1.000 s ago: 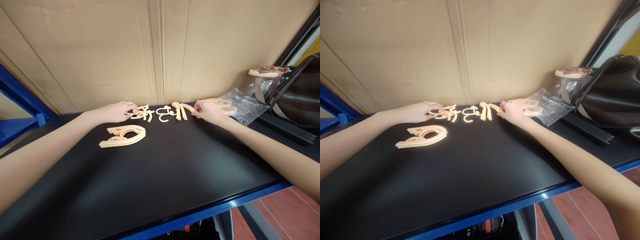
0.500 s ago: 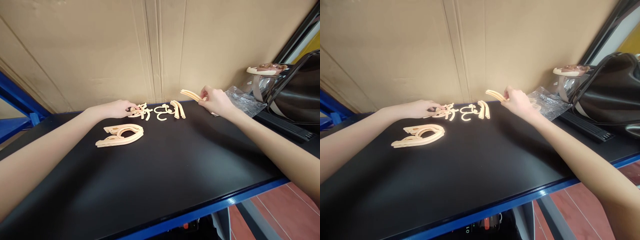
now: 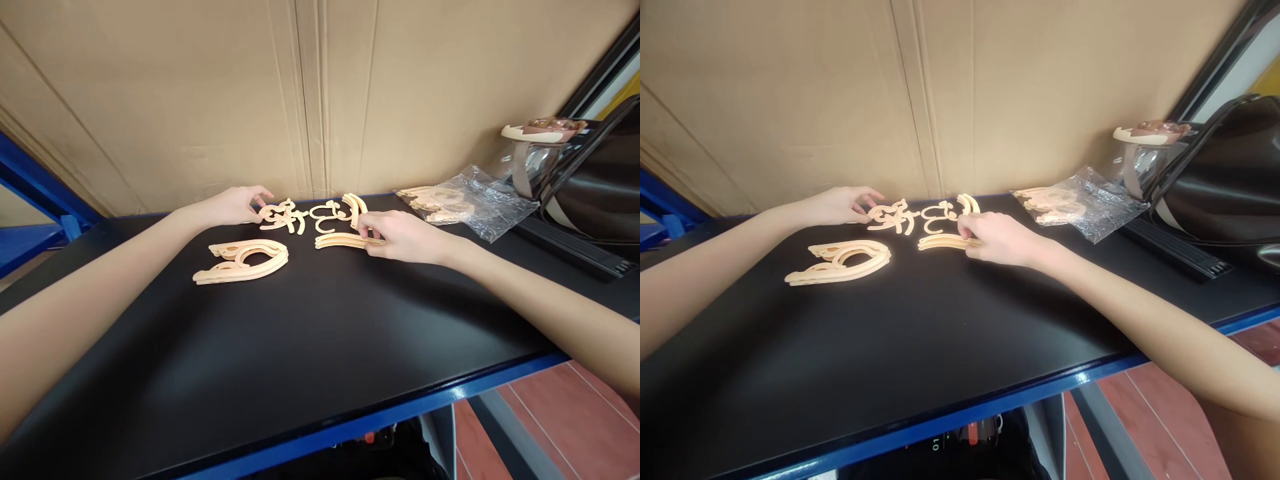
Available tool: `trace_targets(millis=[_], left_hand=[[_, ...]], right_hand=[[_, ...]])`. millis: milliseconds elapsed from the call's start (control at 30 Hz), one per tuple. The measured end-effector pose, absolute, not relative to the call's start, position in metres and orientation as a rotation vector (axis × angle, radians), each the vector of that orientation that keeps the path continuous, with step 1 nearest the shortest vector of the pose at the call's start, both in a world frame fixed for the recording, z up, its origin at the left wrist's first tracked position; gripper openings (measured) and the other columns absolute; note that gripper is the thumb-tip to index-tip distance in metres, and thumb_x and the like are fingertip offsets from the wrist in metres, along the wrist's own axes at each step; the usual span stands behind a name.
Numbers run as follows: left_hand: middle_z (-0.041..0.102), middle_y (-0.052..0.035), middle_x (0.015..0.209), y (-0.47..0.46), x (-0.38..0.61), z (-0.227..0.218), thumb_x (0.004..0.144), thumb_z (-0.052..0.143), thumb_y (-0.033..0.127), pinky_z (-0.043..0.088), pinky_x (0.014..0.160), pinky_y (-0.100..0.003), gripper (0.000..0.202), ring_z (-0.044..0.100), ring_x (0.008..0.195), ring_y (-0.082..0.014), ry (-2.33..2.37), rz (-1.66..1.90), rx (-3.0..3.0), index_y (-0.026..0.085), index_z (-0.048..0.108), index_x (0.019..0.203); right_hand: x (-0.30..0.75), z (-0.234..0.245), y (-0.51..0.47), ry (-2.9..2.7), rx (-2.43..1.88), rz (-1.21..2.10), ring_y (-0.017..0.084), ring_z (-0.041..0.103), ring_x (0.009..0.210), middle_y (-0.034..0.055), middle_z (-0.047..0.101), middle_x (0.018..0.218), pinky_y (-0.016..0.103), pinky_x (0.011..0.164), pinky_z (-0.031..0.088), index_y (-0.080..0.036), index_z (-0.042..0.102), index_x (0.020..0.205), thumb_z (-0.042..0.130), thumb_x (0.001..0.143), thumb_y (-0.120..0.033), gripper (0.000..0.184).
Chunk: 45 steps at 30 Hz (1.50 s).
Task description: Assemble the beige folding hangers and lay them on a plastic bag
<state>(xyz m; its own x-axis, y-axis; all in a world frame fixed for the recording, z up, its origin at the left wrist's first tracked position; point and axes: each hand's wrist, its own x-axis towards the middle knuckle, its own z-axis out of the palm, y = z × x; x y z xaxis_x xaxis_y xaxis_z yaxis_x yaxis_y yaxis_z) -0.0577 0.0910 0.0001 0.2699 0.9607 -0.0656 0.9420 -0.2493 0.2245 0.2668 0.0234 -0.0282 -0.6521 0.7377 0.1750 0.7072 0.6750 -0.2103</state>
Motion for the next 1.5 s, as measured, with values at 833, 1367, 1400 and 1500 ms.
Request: trace_targets(millis=[833,1367,1400,1500], left_hand=[[0.066,0.0012,0.09,-0.048,0.024,-0.009,0.074,0.053,0.013,0.039,0.053,-0.024,0.042,0.057,0.058,-0.0127,1.554,0.252,2.412,0.025,0.061,0.113],[0.071,-0.0107,0.089,0.012,0.053,0.01,0.094,0.041,0.041,0.044,0.067,-0.034,0.038,0.067,0.083,-0.0287,1.928,-0.026,2.485,0.016,0.069,0.091],[0.07,-0.0128,0.087,0.021,0.057,0.009,0.094,0.042,0.042,0.044,0.066,-0.035,0.04,0.067,0.082,-0.0304,1.95,-0.033,2.467,0.014,0.069,0.089],[0.069,-0.0145,0.085,0.043,0.063,0.003,0.094,0.046,0.04,0.046,0.069,-0.036,0.037,0.067,0.087,-0.0327,1.995,-0.063,2.399,0.012,0.07,0.089]], right_hand=[[0.268,-0.022,0.019,-2.735,-1.405,0.015,0.014,0.048,0.065,0.0007,0.056,0.083,0.026,0.055,0.028,-0.022,0.042,0.081,0.05,0.077,-0.022,0.009],[0.279,-0.018,0.026,-2.804,-1.247,0.212,0.015,0.05,0.065,-0.0007,0.059,0.08,0.027,0.058,0.031,-0.022,0.049,0.082,0.054,0.083,-0.031,0.01],[0.279,-0.017,0.026,-2.803,-1.234,0.226,0.015,0.05,0.065,-0.0005,0.059,0.08,0.027,0.058,0.032,-0.022,0.049,0.083,0.054,0.084,-0.035,0.014],[0.279,-0.014,0.027,-2.732,-1.228,0.241,0.016,0.054,0.07,0.0002,0.063,0.085,0.027,0.061,0.035,-0.022,0.052,0.089,0.054,0.087,-0.044,0.022]])
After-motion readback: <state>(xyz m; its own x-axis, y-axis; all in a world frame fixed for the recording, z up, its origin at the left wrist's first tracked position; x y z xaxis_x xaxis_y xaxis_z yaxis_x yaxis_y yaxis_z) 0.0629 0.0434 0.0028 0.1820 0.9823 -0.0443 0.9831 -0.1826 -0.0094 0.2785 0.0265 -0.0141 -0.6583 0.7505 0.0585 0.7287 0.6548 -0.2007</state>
